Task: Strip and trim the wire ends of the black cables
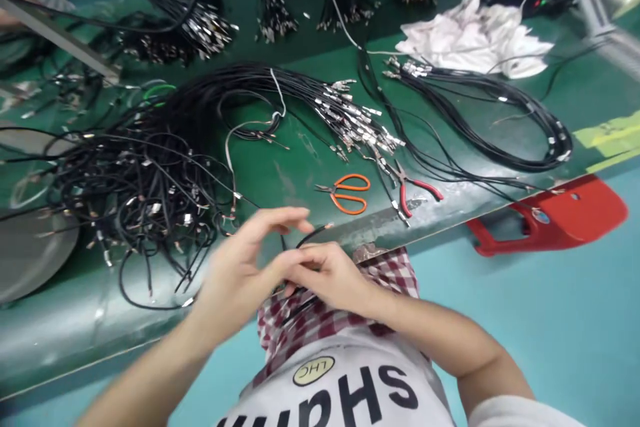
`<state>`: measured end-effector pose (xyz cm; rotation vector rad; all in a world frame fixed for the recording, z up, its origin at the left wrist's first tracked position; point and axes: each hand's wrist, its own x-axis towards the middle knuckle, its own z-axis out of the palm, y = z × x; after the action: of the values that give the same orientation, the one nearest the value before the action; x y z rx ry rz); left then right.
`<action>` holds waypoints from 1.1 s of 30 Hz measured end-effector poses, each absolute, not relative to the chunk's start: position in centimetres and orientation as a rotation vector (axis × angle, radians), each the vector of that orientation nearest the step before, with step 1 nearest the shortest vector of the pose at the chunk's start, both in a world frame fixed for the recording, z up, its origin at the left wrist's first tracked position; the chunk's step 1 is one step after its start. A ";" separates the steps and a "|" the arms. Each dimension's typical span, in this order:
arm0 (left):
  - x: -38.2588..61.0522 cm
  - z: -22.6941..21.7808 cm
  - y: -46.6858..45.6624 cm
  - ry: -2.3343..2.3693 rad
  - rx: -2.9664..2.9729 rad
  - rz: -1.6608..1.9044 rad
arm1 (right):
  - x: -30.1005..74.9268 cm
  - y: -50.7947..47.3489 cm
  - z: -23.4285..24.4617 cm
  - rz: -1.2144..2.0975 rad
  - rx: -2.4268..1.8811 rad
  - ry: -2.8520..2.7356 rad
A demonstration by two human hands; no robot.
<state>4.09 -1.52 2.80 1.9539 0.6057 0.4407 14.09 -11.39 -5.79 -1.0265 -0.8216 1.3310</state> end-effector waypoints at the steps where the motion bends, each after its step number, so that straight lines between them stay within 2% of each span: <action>1: 4.0 2.5 -1.7 0.630 1.914 0.423 | 13.6 -11.5 -6.0 1.338 -1.029 -0.826; 6: 3.4 0.3 -2.5 0.790 1.511 0.390 | 14.5 -12.0 -5.6 1.373 -1.108 -1.042; 11: 1.9 -0.4 -2.8 0.817 1.443 0.356 | 17.8 -12.4 -4.1 1.202 -1.240 -0.972; 17: 0.4 -1.0 -3.2 0.774 1.920 0.304 | 18.1 -12.1 -3.8 0.895 -1.296 -1.044; 21: -1.3 -1.2 -3.2 0.637 2.286 0.281 | 16.8 -12.6 -4.2 0.936 -1.338 -1.249; 25: -4.8 1.3 -2.6 0.406 2.754 0.393 | 16.0 -12.5 -3.7 0.903 -1.193 -1.412; 27: -6.7 2.7 -1.9 0.391 2.987 0.449 | 17.4 -12.4 -3.3 0.799 -1.212 -1.500; 29: -7.7 3.1 -1.1 0.385 3.062 0.454 | 20.6 -12.8 -3.2 0.613 -1.415 -1.521; 33: -5.6 -0.8 -0.8 0.407 2.898 0.381 | 28.8 -15.2 -4.9 0.053 -2.080 -1.389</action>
<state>-5.65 -0.78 -0.77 2.8978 0.4073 0.3805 28.83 -15.15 -4.94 -2.0805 -1.3895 0.0533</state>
